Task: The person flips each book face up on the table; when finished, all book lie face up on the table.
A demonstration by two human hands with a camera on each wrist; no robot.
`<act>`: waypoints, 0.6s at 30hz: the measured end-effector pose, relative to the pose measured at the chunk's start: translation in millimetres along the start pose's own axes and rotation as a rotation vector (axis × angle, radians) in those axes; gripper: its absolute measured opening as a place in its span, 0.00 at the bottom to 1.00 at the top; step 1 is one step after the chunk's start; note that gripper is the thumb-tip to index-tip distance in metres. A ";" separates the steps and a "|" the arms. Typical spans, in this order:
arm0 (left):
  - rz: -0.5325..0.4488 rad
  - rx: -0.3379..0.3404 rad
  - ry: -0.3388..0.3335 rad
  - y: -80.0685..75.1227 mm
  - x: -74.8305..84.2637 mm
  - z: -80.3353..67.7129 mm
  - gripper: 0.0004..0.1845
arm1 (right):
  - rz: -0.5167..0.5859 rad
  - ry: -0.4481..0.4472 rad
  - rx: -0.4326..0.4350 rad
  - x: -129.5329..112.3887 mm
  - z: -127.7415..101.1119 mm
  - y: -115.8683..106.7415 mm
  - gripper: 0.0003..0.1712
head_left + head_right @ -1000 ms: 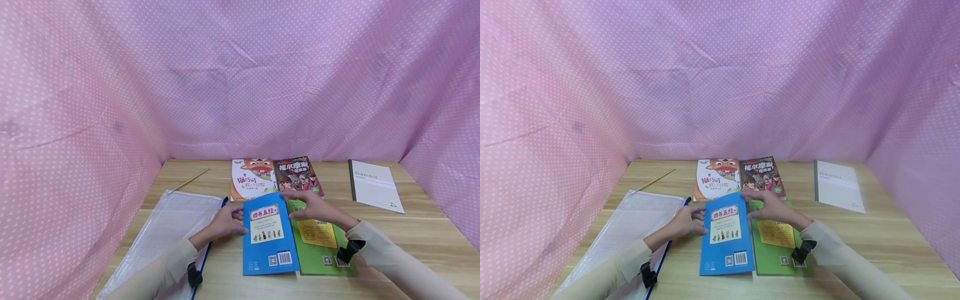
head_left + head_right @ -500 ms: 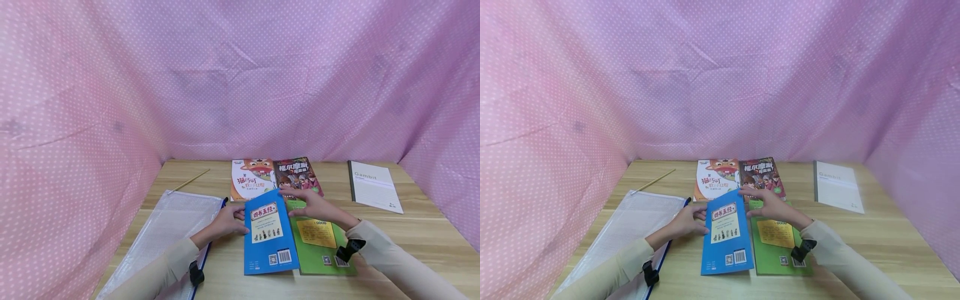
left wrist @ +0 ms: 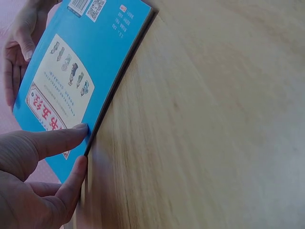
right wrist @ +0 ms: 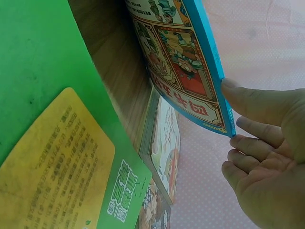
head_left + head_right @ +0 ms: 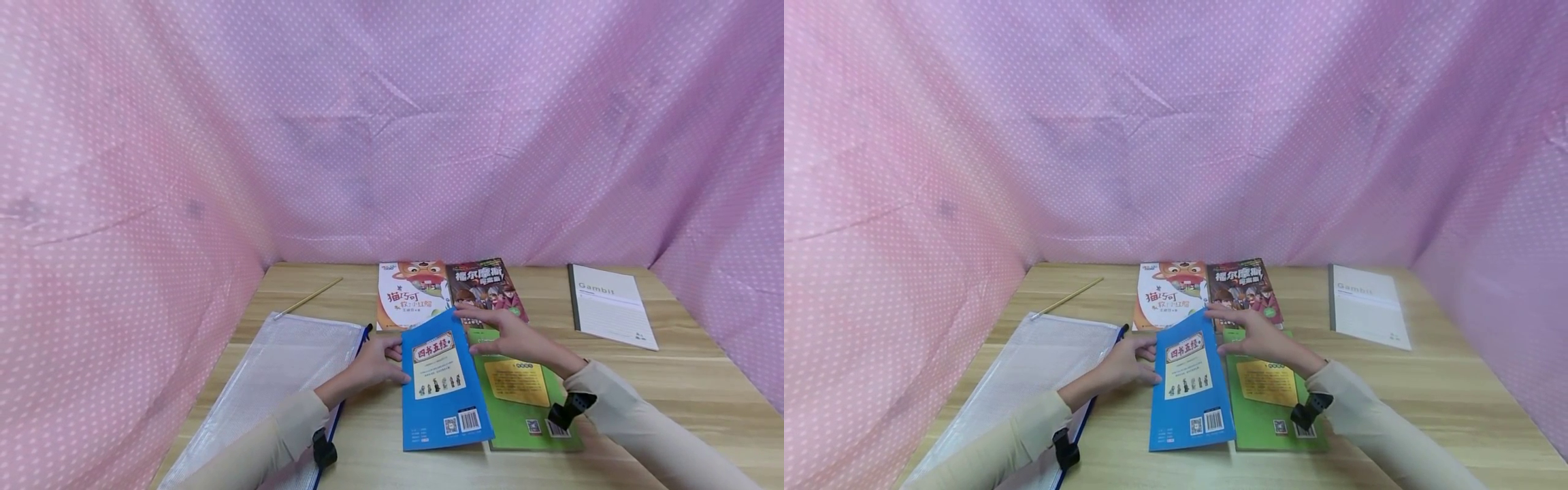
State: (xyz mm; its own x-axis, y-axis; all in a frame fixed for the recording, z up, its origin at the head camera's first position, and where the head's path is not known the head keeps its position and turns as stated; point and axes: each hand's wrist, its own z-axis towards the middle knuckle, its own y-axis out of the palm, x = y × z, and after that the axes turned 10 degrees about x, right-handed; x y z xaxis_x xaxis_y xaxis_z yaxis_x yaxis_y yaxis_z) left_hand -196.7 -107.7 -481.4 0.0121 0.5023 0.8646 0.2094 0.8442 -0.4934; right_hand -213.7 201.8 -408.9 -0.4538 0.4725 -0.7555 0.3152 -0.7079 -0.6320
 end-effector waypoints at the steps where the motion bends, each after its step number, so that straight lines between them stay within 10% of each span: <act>1: 0.002 -0.002 -0.009 0.3 0.6 0.1 0.43 | -0.002 -0.001 0.001 -0.4 -0.1 -0.2 0.36; 18: -0.008 -0.025 0.011 0.9 8.2 2.1 0.39 | 0.012 -0.039 0.031 -4.8 1.9 -2.6 0.36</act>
State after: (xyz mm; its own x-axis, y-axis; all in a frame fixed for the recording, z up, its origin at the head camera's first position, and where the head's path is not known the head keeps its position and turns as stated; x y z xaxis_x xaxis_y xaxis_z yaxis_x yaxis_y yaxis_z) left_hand -198.5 -102.4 -474.9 0.0208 0.4931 0.8697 0.2336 0.8434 -0.4838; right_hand -213.9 200.4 -403.4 -0.4823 0.4432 -0.7556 0.2949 -0.7301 -0.6165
